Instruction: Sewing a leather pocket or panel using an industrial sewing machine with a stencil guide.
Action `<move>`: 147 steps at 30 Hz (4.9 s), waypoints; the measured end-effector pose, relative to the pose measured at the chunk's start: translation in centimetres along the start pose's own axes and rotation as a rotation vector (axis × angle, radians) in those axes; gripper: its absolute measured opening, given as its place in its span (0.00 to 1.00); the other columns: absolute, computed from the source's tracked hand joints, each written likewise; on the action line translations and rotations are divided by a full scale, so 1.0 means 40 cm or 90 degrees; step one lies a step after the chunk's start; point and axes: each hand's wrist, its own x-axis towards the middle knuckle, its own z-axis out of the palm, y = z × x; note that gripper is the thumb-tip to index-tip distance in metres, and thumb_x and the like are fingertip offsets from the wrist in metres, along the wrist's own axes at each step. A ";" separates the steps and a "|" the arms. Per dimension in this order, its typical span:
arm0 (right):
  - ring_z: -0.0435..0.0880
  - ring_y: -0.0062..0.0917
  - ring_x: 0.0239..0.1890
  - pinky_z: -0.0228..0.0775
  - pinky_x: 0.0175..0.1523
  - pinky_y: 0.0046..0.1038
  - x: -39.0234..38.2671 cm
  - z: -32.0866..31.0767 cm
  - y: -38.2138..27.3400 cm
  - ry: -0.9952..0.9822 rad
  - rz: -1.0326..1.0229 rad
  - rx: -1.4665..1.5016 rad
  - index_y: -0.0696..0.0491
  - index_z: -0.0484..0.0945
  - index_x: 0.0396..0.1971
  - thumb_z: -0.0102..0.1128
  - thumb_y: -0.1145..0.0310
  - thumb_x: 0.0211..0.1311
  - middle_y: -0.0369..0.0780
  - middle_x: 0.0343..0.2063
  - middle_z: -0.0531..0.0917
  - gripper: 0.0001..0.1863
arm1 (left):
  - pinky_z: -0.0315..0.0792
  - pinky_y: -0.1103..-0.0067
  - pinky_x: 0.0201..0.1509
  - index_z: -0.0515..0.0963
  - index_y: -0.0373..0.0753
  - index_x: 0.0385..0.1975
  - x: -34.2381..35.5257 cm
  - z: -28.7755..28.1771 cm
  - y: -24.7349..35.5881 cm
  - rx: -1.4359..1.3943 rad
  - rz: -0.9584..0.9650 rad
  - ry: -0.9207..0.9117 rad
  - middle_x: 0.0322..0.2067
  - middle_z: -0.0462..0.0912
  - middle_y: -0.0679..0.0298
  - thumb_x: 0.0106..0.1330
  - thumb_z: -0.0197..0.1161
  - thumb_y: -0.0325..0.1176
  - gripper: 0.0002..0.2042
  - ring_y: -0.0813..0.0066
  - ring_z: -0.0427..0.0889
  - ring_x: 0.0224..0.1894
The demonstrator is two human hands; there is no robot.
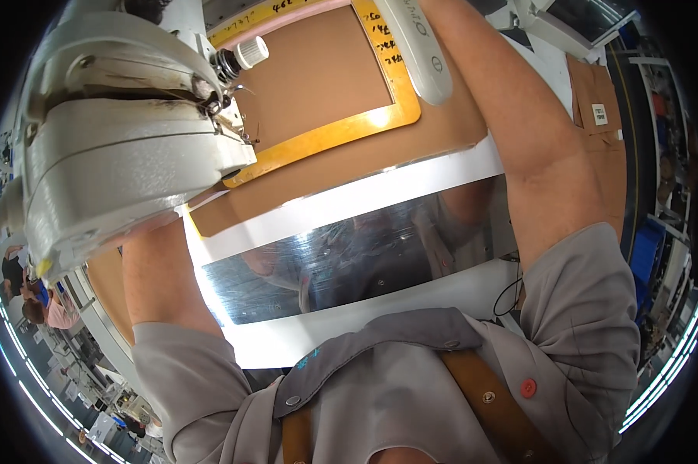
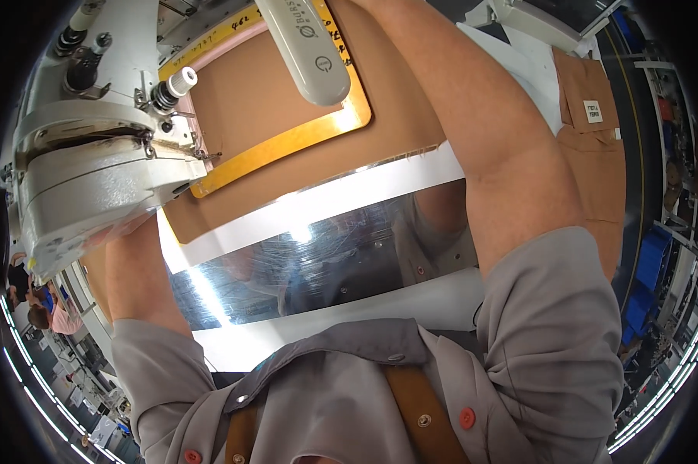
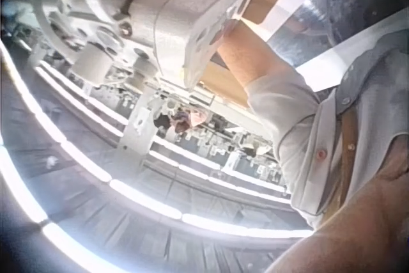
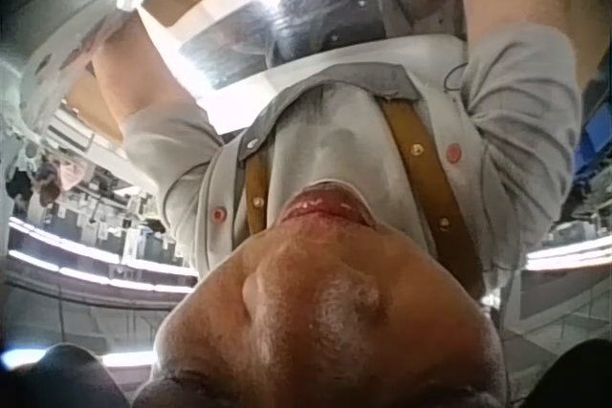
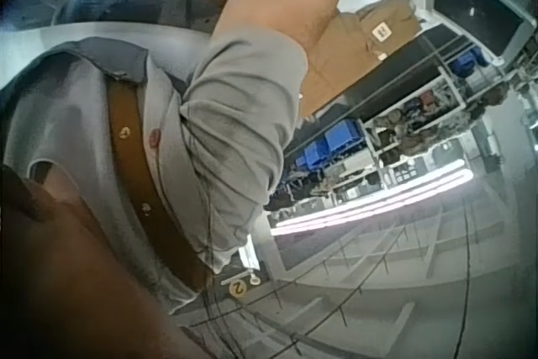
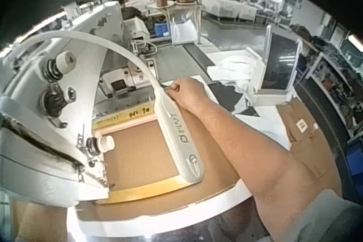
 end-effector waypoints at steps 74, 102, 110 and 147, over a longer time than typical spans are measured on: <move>0.52 0.41 0.79 0.34 0.78 0.60 -0.686 -0.201 -0.043 -0.092 -0.145 -0.226 0.44 0.61 0.75 0.53 0.37 0.69 0.42 0.76 0.60 0.41 | 0.42 0.56 0.80 0.63 0.39 0.73 -0.397 -0.013 0.312 0.155 0.081 -0.016 0.72 0.67 0.54 0.71 0.53 0.58 0.37 0.58 0.61 0.76; 0.56 0.46 0.77 0.38 0.76 0.66 -0.744 -0.218 -0.073 -0.116 -0.220 -0.201 0.40 0.71 0.69 0.51 0.35 0.69 0.38 0.72 0.68 0.35 | 0.44 0.56 0.80 0.65 0.45 0.73 -0.395 -0.008 0.307 0.232 0.085 0.010 0.72 0.68 0.59 0.66 0.58 0.55 0.37 0.65 0.63 0.76; 0.58 0.48 0.76 0.40 0.75 0.66 -0.754 -0.217 -0.071 -0.093 -0.224 -0.171 0.42 0.71 0.69 0.55 0.39 0.69 0.40 0.71 0.69 0.35 | 0.42 0.56 0.80 0.67 0.47 0.73 -0.400 -0.016 0.319 0.268 0.058 0.000 0.71 0.70 0.60 0.66 0.58 0.55 0.35 0.67 0.65 0.75; 0.57 0.44 0.77 0.41 0.75 0.65 -0.771 -0.207 -0.057 0.000 -0.027 -0.270 0.48 0.65 0.72 0.54 0.40 0.69 0.38 0.73 0.67 0.39 | 0.42 0.54 0.80 0.65 0.44 0.73 -0.406 -0.015 0.302 0.288 0.028 0.024 0.73 0.67 0.58 0.66 0.57 0.56 0.37 0.65 0.62 0.76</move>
